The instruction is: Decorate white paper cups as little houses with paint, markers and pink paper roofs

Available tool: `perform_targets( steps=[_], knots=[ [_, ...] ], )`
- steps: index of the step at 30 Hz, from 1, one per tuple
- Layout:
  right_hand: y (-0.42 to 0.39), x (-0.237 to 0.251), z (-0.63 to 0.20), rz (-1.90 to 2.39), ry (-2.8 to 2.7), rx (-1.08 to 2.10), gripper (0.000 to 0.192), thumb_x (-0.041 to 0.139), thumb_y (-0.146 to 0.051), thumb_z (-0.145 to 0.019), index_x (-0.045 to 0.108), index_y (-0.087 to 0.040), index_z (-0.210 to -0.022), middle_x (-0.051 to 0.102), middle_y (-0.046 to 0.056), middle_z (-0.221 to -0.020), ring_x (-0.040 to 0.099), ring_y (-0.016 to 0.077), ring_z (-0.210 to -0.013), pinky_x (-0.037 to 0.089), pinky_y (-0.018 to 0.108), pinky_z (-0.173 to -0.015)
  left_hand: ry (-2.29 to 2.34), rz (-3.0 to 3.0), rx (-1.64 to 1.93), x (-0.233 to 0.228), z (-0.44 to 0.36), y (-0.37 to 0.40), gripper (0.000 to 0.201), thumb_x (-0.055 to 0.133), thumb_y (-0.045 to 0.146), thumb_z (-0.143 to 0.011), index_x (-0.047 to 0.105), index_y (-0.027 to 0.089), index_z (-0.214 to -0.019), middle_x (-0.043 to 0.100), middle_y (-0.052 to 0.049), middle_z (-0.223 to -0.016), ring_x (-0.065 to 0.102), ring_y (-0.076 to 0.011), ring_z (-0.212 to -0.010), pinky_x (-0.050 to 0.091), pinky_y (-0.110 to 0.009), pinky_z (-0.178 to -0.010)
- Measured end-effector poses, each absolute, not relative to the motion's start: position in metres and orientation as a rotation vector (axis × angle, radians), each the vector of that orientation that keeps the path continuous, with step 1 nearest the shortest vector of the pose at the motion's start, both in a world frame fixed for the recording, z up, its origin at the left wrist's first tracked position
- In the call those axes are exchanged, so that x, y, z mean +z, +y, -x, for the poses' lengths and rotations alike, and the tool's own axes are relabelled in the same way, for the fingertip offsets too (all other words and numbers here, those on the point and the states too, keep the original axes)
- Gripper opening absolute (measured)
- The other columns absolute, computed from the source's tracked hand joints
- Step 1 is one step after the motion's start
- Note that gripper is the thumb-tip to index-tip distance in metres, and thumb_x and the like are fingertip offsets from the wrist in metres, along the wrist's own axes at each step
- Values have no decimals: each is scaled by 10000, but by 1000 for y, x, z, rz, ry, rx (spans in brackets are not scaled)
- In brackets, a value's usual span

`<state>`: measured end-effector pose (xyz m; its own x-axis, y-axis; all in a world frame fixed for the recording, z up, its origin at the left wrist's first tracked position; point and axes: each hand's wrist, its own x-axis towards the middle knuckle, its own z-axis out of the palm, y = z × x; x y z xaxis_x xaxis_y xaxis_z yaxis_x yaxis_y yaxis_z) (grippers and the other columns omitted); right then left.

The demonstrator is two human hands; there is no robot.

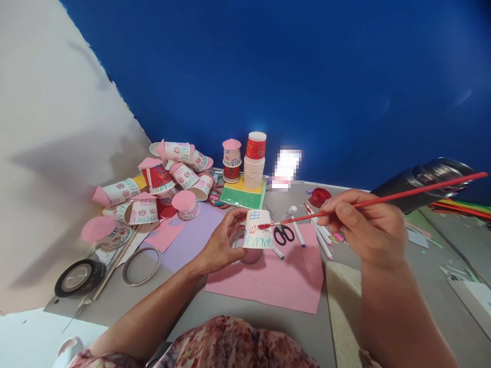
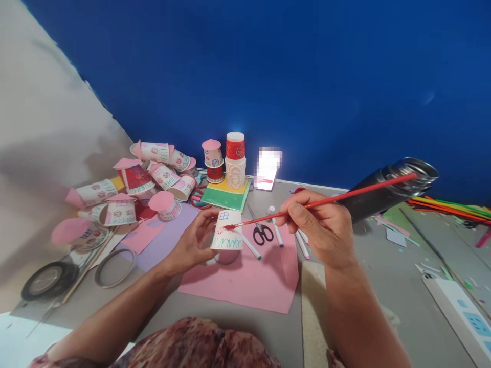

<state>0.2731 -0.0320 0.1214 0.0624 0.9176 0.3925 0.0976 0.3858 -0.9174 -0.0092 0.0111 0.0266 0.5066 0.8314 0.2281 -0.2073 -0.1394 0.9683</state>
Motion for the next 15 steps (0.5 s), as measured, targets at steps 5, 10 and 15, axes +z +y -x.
perform_targets(
  steps=[5, 10, 15],
  knots=[
    [-33, 122, -273, 1014, -1351, 760, 161, 736, -372, -959, 791, -237, -891, 749, 36, -743, 654, 148, -599, 483, 270, -476, 600, -1442, 990, 29, 8, 11, 706, 809, 76, -695, 530, 273, -1313, 588, -101, -1400, 519, -324, -1402, 414, -473, -1165],
    [-33, 119, -274, 1019, -1366, 778, 161, 731, -374, -962, 789, -240, -894, 751, 42, -759, 664, 155, -623, 479, 274, -475, 608, -1437, 984, 29, 8, 10, 708, 810, 76, -700, 524, 273, -1317, 582, -102, -1401, 524, -323, -1394, 412, -477, -1165],
    [-32, 120, -272, 1017, -1352, 738, 158, 722, -366, -971, 791, -245, -895, 752, 43, -767, 666, 153, -637, 485, 271, -491, 609, -1453, 973, 30, 9, 9, 700, 791, 67, -704, 523, 280, -1315, 567, -94, -1399, 514, -318, -1398, 419, -470, -1159]
  ],
)
